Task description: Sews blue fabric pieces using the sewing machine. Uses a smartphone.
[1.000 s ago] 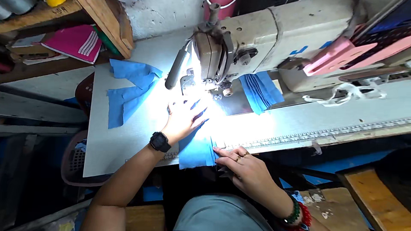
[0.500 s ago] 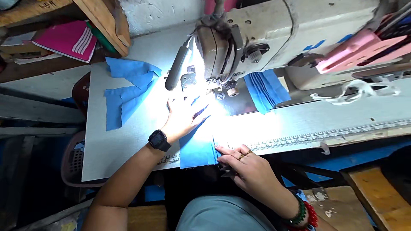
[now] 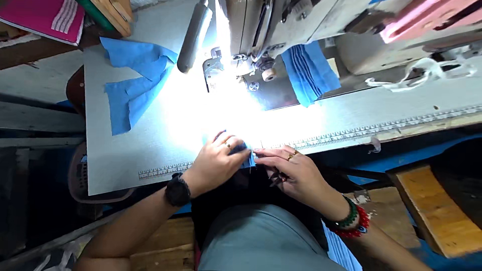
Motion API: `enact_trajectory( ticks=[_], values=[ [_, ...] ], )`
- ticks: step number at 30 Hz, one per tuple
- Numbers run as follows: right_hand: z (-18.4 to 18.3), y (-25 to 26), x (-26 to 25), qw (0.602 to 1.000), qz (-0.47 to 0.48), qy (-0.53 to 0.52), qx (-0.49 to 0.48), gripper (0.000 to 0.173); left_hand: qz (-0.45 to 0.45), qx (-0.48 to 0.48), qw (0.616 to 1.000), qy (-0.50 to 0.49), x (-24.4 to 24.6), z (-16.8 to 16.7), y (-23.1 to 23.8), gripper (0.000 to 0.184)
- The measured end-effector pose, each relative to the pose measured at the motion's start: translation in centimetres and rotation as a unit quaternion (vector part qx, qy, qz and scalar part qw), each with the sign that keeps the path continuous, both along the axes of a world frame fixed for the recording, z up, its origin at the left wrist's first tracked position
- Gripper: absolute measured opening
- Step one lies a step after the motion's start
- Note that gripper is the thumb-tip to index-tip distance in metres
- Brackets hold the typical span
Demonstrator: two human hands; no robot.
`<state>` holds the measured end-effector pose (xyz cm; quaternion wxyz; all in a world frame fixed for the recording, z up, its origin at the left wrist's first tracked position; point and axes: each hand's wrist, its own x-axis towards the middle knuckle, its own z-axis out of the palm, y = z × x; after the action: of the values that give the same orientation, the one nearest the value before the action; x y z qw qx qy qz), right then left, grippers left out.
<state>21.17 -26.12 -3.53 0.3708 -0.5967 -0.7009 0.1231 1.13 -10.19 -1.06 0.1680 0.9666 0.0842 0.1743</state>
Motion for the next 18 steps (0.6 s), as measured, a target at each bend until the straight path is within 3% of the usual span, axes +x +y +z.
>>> enact_trajectory(
  ticks=[5, 10, 18],
  values=[
    [-1.1, -0.3, -0.1, 0.999, 0.001, 0.013, 0.037, 0.029, 0.010, -0.018, 1.000, -0.021, -1.2, -0.7, -1.4, 0.022],
    [-1.5, -0.5, -0.3, 0.996, 0.009, -0.073, 0.049, 0.031, 0.008, -0.003, 1.000, 0.014, -0.8, -0.3, -1.4, 0.032],
    [-1.4, -0.4, -0.3, 0.996, 0.007, -0.072, 0.053, 0.028, -0.034, 0.001, 0.998, -0.048, -1.5, -1.0, -1.1, 0.021]
  ],
)
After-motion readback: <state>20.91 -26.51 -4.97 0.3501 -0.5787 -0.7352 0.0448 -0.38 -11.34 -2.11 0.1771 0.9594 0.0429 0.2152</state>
